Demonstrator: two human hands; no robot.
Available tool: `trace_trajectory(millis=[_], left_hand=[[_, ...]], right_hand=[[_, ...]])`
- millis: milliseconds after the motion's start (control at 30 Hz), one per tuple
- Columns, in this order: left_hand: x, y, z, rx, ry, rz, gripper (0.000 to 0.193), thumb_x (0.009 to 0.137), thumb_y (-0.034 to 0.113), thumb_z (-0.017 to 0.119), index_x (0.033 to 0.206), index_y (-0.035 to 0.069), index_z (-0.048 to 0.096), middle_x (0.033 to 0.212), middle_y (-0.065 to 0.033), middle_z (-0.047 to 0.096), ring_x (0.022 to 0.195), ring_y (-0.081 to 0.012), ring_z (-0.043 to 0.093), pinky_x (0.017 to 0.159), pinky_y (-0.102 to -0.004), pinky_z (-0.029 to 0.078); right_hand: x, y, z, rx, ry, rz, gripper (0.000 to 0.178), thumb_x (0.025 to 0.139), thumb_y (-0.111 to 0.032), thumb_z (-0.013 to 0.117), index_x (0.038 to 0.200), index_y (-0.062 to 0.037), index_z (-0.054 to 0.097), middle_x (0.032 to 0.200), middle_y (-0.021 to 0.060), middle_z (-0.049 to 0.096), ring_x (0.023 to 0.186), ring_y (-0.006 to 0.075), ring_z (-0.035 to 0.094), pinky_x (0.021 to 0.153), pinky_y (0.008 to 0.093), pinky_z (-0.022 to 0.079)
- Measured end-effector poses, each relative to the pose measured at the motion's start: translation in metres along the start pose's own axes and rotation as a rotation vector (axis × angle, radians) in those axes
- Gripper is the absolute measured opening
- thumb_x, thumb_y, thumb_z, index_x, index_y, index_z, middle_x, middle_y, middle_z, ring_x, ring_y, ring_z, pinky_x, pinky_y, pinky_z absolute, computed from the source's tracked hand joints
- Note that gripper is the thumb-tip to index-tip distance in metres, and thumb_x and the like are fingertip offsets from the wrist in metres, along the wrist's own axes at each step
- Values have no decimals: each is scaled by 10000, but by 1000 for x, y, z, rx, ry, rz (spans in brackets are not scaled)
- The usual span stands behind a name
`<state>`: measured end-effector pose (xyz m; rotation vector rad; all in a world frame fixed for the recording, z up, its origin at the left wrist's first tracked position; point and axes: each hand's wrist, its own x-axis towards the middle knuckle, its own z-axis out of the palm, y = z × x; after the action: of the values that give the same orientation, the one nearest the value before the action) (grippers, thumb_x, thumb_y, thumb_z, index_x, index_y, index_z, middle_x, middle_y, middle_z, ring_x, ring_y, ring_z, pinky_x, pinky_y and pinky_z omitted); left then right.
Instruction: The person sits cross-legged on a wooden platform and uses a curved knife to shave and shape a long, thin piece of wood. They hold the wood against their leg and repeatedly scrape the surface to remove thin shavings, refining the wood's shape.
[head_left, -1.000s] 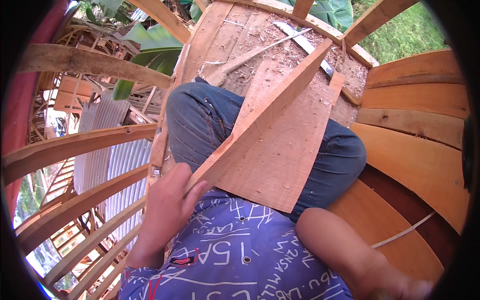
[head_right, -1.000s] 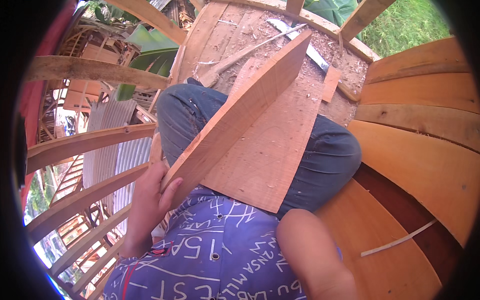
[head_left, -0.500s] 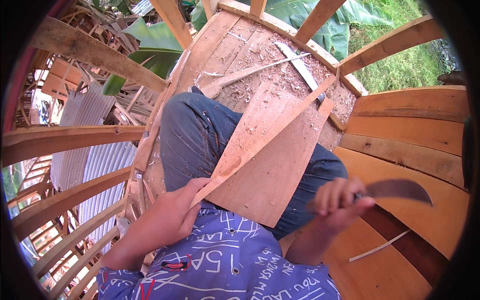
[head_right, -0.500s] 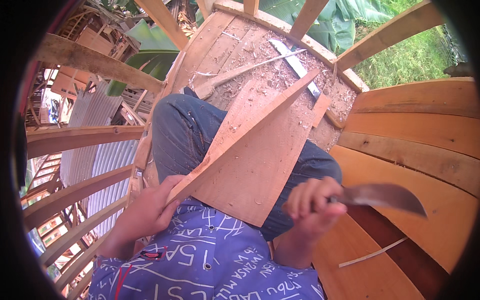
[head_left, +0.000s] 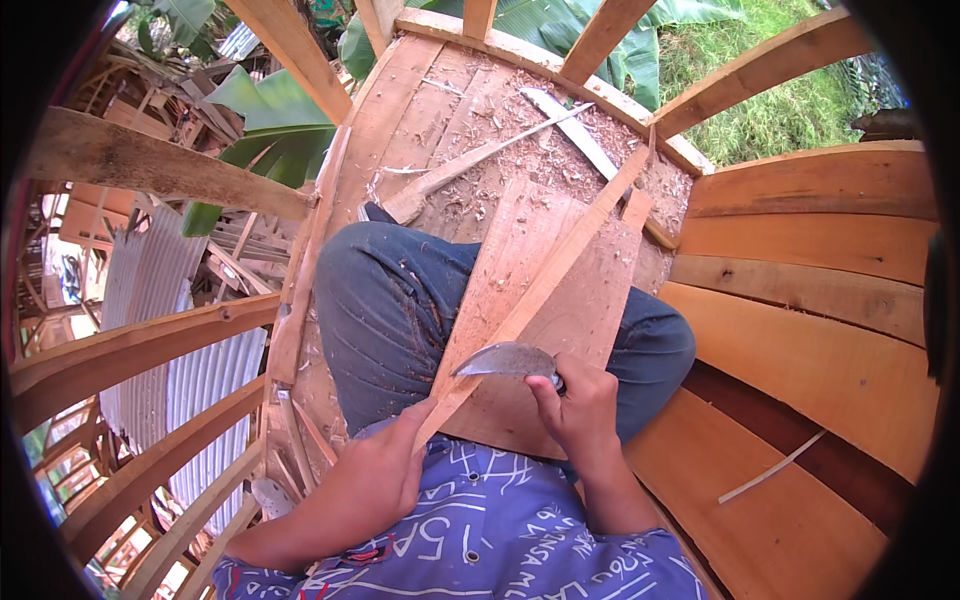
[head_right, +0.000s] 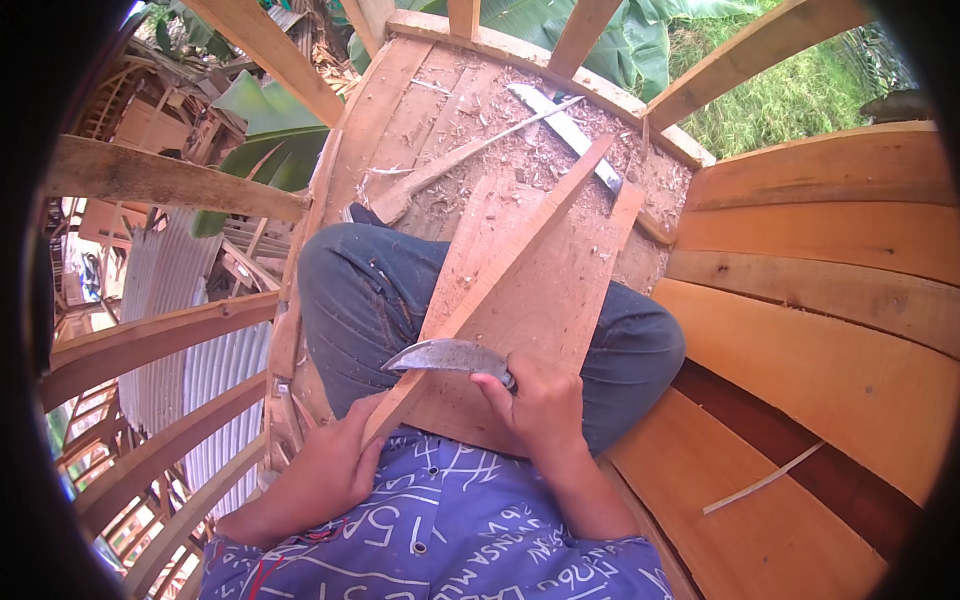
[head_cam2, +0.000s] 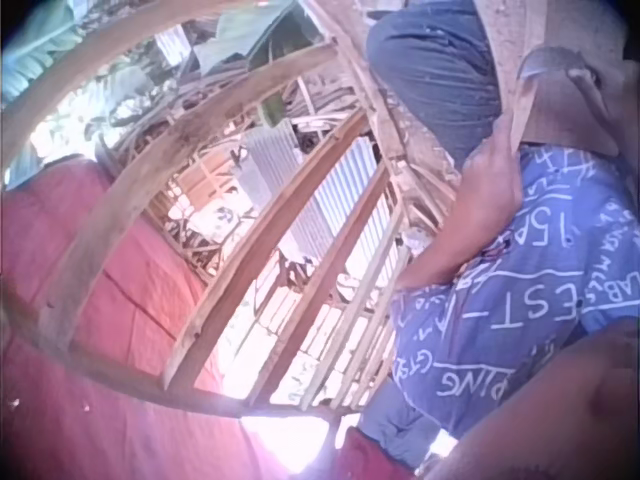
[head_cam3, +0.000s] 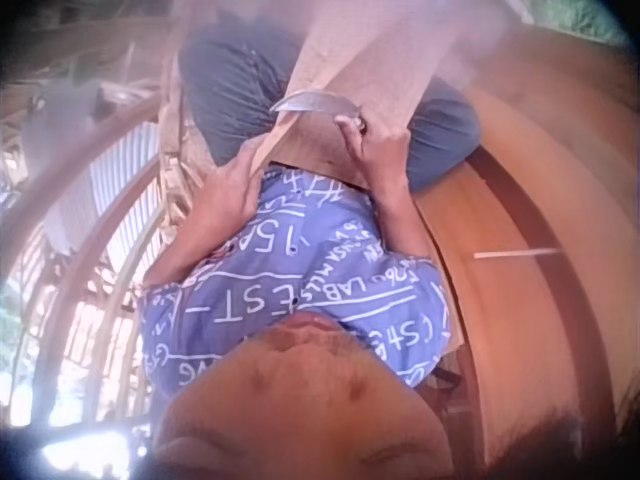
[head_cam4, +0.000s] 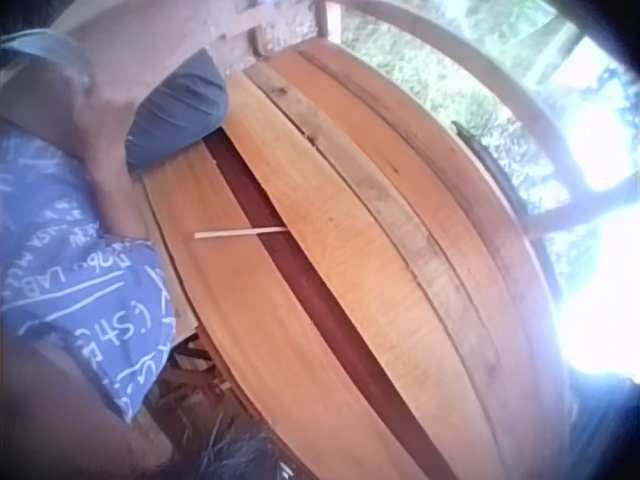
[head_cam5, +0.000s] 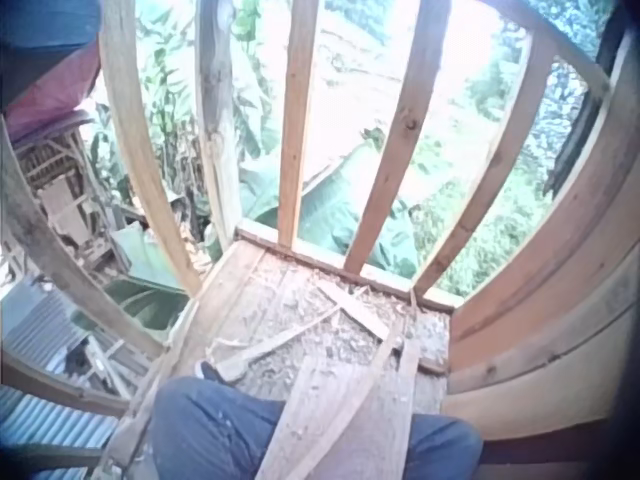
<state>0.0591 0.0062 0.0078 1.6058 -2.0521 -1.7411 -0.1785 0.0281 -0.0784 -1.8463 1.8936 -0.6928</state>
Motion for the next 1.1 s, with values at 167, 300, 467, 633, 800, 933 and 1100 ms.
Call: trace_trajectory(millis=[167, 300, 467, 633, 800, 933, 1100], left_hand=[[1, 4, -3, -26, -39, -60, 459, 856, 33, 519, 1291, -5, 377, 990, -301, 597, 835, -467, 601, 720, -491, 496], [1, 5, -5, -24, -45, -81, 461, 858, 28, 514, 1295, -2, 373, 993, -301, 597, 838, -470, 599, 723, -493, 494], [2, 7, -5, -26, -56, -103, 467, 859, 27, 511, 1302, 0, 367, 1016, -302, 591, 861, -474, 593, 743, -493, 489], [3, 2, -1, -18, 0, -31, 420, 871, 53, 517, 1268, 2, 390, 846, -294, 597, 770, -474, 597, 705, -494, 472], [2, 3, -1, -40, 23, -41, 400, 871, 65, 527, 1245, -4, 403, 751, -286, 602, 718, -468, 603, 683, -494, 464], [3, 6, -3, -27, 11, -57, 405, 868, 59, 530, 1245, -9, 401, 752, -282, 601, 717, -462, 604, 677, -486, 465], [1, 2, -1, 16, -17, -71, 426, 859, 50, 533, 1261, -2, 399, 822, -284, 605, 747, -456, 607, 680, -478, 475]], right_hand=[[7, 3, 3, -63, 28, -25, 505, 782, -508, 666, 619, -66, 486, 533, 91, 472, 467, 273, 532, 421, 356, 393], [10, 8, 6, -72, 56, -59, 513, 769, -524, 667, 613, -75, 475, 536, 79, 463, 464, 262, 518, 414, 353, 382], [13, 10, 8, -58, 89, -66, 548, 787, -543, 639, 604, -61, 452, 534, 90, 437, 454, 271, 492, 412, 353, 363], [18, 18, 11, -119, 134, -83, 530, 778, -555, 642, 601, -88, 461, 511, 72, 443, 431, 246, 498, 396, 349, 361], [28, 22, 7, -137, 166, -30, 542, 775, -568, 636, 597, -88, 458, 506, 76, 450, 431, 254, 500, 396, 353, 362], [33, 24, 8, -130, 187, -30, 538, 783, -565, 632, 605, -85, 466, 504, 80, 458, 444, 263, 509, 402, 362, 371], [52, 59, 2, -50, 304, 322, 550, 889, -466, 578, 647, 24, 516, 523, 173, 447, 474, 320, 497, 464, 397, 372]])
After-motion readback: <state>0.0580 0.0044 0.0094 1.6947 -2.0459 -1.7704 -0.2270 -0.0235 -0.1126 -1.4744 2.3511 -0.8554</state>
